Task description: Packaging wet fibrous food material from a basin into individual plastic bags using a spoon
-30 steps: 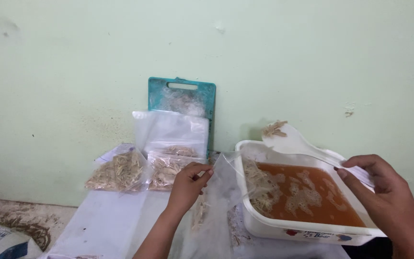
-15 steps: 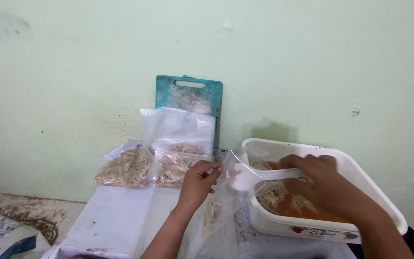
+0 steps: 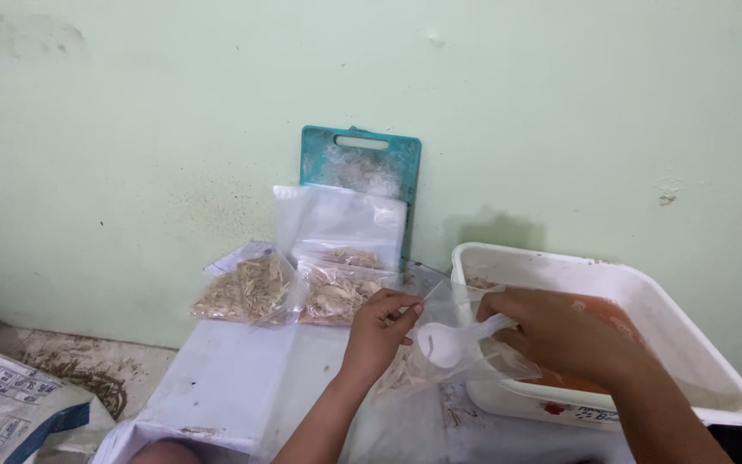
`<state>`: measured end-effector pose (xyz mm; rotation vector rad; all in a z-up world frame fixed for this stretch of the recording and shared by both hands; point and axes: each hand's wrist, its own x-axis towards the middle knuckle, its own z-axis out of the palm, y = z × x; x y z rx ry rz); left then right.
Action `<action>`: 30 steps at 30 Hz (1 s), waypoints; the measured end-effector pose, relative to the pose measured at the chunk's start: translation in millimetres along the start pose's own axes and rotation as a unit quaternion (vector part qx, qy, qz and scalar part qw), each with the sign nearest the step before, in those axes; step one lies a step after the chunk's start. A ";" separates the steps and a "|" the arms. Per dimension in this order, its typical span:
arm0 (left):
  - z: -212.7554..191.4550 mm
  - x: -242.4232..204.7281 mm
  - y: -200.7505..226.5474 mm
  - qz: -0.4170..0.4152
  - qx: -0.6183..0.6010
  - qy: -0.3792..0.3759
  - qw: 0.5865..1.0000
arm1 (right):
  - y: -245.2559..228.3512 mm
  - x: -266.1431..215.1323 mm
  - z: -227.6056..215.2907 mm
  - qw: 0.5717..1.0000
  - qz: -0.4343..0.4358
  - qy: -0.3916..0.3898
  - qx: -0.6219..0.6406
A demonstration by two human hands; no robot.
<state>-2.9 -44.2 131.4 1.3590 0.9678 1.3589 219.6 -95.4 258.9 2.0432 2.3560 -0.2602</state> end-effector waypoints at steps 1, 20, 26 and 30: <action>0.7 -1.8 3.0 -0.001 -0.001 0.001 1.000 | -3.8 -5.1 -8.2 1.000 0.000 -0.001 -0.001; 1.6 -5.4 0.8 -0.022 0.036 -0.032 0.999 | -67.8 -33.6 -12.4 0.988 0.079 -0.100 -0.084; -6.7 -1.7 -7.7 -0.009 -0.018 -0.041 0.999 | -43.1 -16.0 15.3 0.995 0.032 -0.040 -0.080; -6.9 -3.6 -1.5 -0.010 0.003 -0.050 0.999 | 2.7 5.0 26.2 0.989 -0.123 0.042 -0.073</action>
